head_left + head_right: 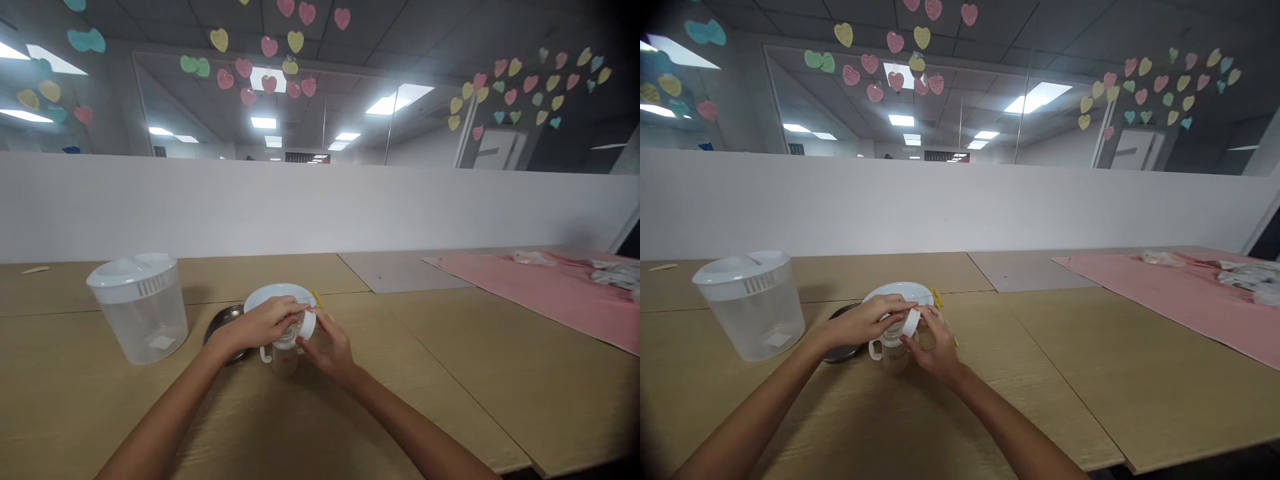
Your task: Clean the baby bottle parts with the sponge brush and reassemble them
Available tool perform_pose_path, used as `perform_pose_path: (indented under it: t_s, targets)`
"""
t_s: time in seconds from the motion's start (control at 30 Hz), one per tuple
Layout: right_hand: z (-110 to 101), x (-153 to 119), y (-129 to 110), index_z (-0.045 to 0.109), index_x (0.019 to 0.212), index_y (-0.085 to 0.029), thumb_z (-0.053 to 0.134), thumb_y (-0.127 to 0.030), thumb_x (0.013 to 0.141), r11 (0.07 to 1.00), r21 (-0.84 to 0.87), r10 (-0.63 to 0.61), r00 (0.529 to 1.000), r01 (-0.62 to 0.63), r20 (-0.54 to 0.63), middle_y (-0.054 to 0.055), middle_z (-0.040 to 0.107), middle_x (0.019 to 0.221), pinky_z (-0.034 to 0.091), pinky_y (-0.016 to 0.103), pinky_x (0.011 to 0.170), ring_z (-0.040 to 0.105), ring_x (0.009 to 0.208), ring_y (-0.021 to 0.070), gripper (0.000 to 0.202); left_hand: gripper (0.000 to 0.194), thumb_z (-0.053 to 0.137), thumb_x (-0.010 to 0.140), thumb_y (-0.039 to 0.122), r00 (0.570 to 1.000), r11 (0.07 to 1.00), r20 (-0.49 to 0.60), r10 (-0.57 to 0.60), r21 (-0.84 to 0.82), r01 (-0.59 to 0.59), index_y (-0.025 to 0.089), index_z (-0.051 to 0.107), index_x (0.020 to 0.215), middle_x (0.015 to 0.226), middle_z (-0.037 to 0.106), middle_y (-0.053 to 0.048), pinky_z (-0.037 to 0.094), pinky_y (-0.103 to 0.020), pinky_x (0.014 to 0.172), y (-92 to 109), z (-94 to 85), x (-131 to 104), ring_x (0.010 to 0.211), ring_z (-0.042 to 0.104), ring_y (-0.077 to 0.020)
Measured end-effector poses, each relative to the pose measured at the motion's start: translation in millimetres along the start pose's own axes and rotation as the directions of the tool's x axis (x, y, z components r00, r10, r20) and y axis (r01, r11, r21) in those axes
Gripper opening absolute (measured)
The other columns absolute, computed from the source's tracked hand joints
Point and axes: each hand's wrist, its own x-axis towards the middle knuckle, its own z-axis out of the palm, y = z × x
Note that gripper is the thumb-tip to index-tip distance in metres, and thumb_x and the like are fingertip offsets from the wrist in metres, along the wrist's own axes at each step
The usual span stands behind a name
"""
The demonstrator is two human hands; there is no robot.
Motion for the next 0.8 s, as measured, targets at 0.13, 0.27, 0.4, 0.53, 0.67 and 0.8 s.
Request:
perform_pose_path:
  t_s: [0.13,0.27,0.4,0.53,0.67,0.8]
  targets:
    - [-0.9,-1.2,-6.2,0.049,0.125,-0.022,0.066,-0.031,0.077,0.998,0.061,0.015,1.0,-0.013,-0.022,0.009,0.062,0.114,0.056,0.034,0.081,0.062,0.101,0.0233,0.051,0.04,0.032,0.093,0.033,1.0,0.999,0.024,-0.004,-0.034,0.005,0.024,0.051,0.127,0.105,0.059,-0.006,0.039,-0.03,0.086,9.6,-10.7,-6.3,0.094,0.052,-0.0186]
    - [-0.1,-5.1,-7.8,0.048,0.125,-0.02,0.066,-0.033,0.077,0.992,0.123,0.03,0.999,-0.026,-0.032,0.011,0.061,0.114,0.058,0.034,0.077,0.064,0.097,0.0235,0.052,0.038,0.033,0.094,0.032,0.998,0.999,0.059,-0.005,-0.042,0.008,0.025,0.055,0.123,0.099,0.059,-0.005,0.04,-0.026,0.079,21.8,-19.0,-10.9,0.087,0.052,-0.0168]
    - [0.6,-7.2,-5.5,0.047,0.125,-0.02,0.063,-0.034,0.079,0.982,0.188,0.024,0.999,-0.016,-0.04,0.011,0.061,0.113,0.058,0.034,0.077,0.064,0.095,0.023,0.05,0.039,0.036,0.093,0.029,0.999,0.998,0.045,0.002,-0.066,0.001,0.026,0.048,0.13,0.103,0.059,-0.004,0.039,-0.025,0.078,27.5,-21.4,-11.9,0.09,0.052,-0.0161]
    - [-0.6,-9.0,-0.8,0.043,0.129,-0.019,0.059,-0.036,0.082,0.98,0.2,0.026,1.0,-0.024,-0.007,0.012,0.06,0.115,0.057,0.035,0.078,0.064,0.095,0.0239,0.052,0.041,0.039,0.092,0.029,0.998,0.994,0.059,0.014,-0.11,-0.007,0.028,0.047,0.132,0.107,0.06,-0.004,0.04,-0.026,0.08,25.4,-23.3,-12.2,0.093,0.053,-0.0164]
    - [-1.4,-9.2,0.4,0.043,0.128,-0.02,0.06,-0.034,0.082,0.98,0.201,0.003,1.0,0.003,-0.026,0.013,0.057,0.121,0.051,0.041,0.09,0.058,0.108,0.0262,0.051,0.041,0.043,0.091,0.03,0.996,0.981,0.089,0.001,-0.193,0.016,0.028,0.048,0.131,0.111,0.06,-0.004,0.042,-0.027,0.082,16.8,-24.8,-12.6,0.095,0.054,-0.0169]
    - [2.6,-6.8,-7.7,0.047,0.124,-0.022,0.061,-0.036,0.081,0.947,0.31,0.085,0.996,-0.081,0.001,0.011,0.059,0.117,0.049,0.04,0.092,0.058,0.109,0.0249,0.047,0.04,0.047,0.089,0.031,0.993,0.955,0.114,-0.033,-0.288,0.065,0.027,0.051,0.129,0.116,0.06,-0.005,0.044,-0.026,0.081,7.6,-22.9,-11.4,0.097,0.055,-0.0172]
